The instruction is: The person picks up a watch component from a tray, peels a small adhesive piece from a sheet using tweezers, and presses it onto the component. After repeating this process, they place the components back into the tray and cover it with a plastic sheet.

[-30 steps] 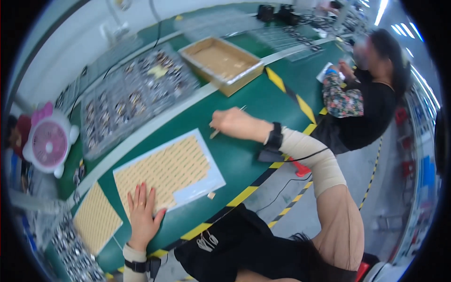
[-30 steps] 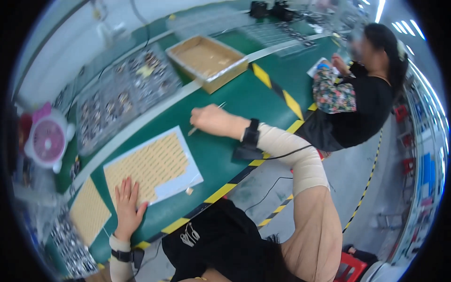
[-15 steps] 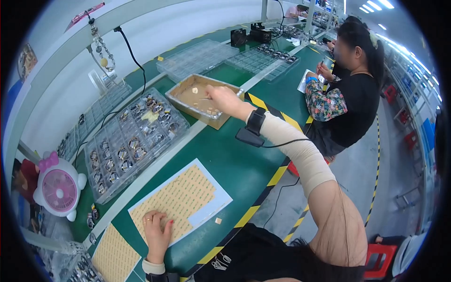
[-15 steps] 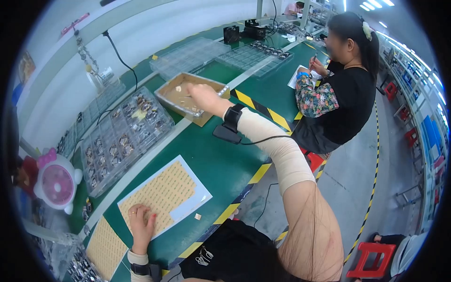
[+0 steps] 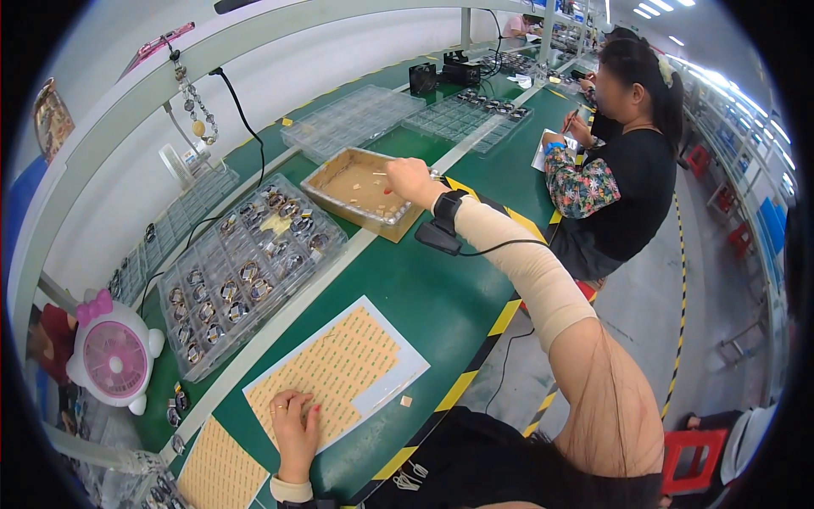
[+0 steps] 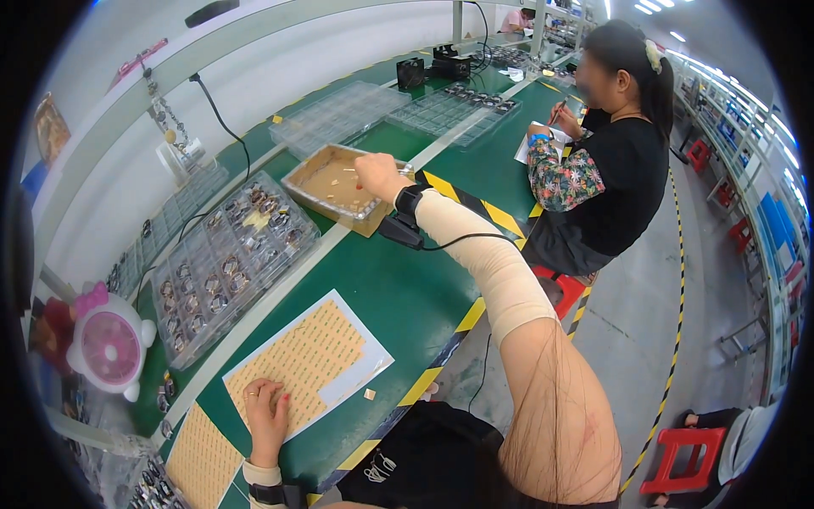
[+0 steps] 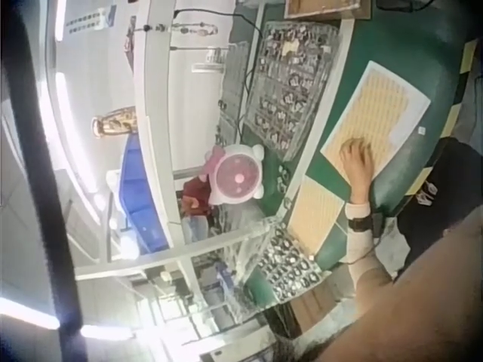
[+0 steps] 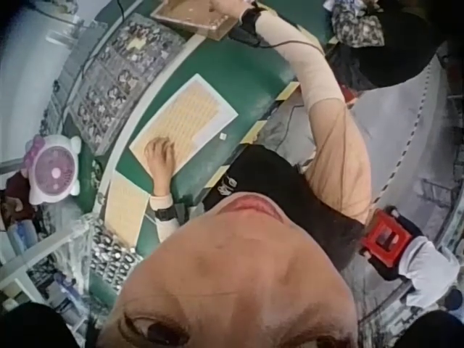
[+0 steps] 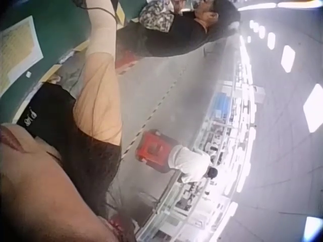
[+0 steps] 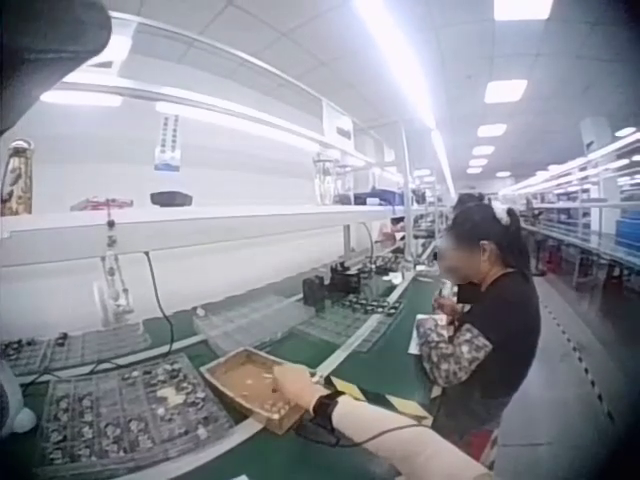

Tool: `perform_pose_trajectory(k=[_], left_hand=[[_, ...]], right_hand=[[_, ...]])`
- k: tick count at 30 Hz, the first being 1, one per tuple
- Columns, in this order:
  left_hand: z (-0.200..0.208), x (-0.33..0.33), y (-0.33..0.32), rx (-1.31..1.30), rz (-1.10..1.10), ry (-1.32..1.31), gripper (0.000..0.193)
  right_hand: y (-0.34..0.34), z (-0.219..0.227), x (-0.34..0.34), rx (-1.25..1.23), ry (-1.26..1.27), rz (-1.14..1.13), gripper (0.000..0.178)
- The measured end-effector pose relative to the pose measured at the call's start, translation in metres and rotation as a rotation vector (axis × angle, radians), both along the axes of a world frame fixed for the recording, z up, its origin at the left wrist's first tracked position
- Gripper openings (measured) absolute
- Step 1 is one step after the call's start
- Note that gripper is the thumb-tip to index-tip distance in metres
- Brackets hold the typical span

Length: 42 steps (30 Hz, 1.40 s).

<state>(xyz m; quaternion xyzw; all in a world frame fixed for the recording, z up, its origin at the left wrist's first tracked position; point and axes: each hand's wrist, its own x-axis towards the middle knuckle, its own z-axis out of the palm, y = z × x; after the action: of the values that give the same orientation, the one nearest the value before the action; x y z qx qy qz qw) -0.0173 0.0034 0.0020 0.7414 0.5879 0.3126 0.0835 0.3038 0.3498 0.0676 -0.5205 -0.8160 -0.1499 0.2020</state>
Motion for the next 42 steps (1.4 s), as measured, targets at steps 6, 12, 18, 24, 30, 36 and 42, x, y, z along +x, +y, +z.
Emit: perform_pose_trajectory(k=[6,12,18,24,30,36,42], left_hand=[[-0.001,0.002,0.003,-0.012,-0.013,-0.038,0.017],[0.0,0.003,-0.015,-0.116,0.025,-0.096,0.019],[-0.011,-0.002,-0.004,-0.055,-0.03,0.067,0.031],[-0.003,-0.003,0.009,-0.022,-0.013,0.036,0.027],[-0.011,-0.006,0.005,-0.014,-0.014,0.017,0.028],[-0.012,-0.006,-0.001,0.022,-0.021,0.041,0.028],[-0.01,-0.008,-0.005,0.027,-0.013,0.036,0.028]], right_hand=[[0.011,-0.005,0.017,0.059,-0.061,-0.064,0.014],[-0.043,0.001,0.004,0.163,0.11,0.058,0.009],[-0.168,-0.005,-0.02,-0.244,0.18,0.503,0.017],[-0.247,-0.022,-0.026,-0.792,0.26,0.74,0.021],[-0.267,-0.05,-0.035,-0.729,0.153,0.825,0.024],[-0.278,-0.06,-0.042,-0.613,0.129,0.965,0.021],[-0.221,-0.046,-0.097,-0.388,0.432,0.786,0.006]])
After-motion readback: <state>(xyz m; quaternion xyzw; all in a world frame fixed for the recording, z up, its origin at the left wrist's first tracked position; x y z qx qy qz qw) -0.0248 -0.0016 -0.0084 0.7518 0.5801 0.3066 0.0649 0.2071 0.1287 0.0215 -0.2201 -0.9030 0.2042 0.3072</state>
